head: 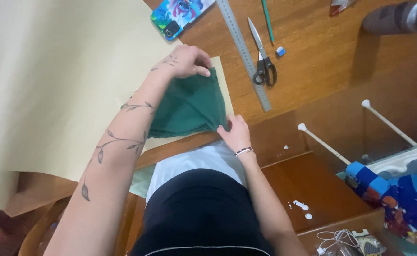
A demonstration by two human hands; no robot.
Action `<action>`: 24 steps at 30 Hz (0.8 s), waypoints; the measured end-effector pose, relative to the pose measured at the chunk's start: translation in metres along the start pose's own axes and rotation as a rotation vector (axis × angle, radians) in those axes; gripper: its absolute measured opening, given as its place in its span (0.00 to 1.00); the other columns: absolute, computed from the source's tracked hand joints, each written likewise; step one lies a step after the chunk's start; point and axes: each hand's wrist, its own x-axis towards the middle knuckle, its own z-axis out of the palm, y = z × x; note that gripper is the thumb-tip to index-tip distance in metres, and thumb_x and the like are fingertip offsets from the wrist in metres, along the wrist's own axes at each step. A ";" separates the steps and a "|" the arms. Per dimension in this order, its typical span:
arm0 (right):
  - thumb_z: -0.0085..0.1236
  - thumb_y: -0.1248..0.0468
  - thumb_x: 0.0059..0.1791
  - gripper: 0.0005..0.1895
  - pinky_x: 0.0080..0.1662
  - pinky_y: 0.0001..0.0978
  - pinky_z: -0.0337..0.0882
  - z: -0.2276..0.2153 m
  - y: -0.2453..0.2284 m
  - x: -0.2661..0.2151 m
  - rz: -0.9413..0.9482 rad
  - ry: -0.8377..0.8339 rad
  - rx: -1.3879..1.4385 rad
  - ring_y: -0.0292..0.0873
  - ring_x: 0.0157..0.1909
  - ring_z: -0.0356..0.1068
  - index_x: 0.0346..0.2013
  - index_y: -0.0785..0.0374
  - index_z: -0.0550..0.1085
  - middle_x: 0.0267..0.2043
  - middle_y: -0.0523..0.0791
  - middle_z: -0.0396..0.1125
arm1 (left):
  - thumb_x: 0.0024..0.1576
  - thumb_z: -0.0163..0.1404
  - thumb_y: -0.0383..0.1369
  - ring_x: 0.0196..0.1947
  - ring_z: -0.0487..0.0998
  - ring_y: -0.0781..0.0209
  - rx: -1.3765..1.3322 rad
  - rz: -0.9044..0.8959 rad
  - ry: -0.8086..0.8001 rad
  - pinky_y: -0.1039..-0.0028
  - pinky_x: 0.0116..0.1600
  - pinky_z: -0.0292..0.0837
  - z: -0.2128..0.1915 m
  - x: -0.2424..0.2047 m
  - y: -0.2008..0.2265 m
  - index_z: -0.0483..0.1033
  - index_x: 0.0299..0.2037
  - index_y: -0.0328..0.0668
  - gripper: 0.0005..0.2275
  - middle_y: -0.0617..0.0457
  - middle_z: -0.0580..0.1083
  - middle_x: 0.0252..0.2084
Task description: The person folds a pair of green shorts on a wooden table, smoothing the fabric and aligning the edges. They then fold a piece of beige paper and place a phone on top of it.
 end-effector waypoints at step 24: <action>0.66 0.50 0.42 0.20 0.50 0.45 0.74 0.011 0.002 0.010 0.268 0.075 0.136 0.49 0.48 0.76 0.41 0.52 0.69 0.37 0.44 0.75 | 0.58 0.50 0.27 0.47 0.74 0.60 -0.012 0.017 0.654 0.62 0.56 0.53 0.089 0.009 -0.042 0.78 0.25 0.70 0.15 0.67 0.76 0.40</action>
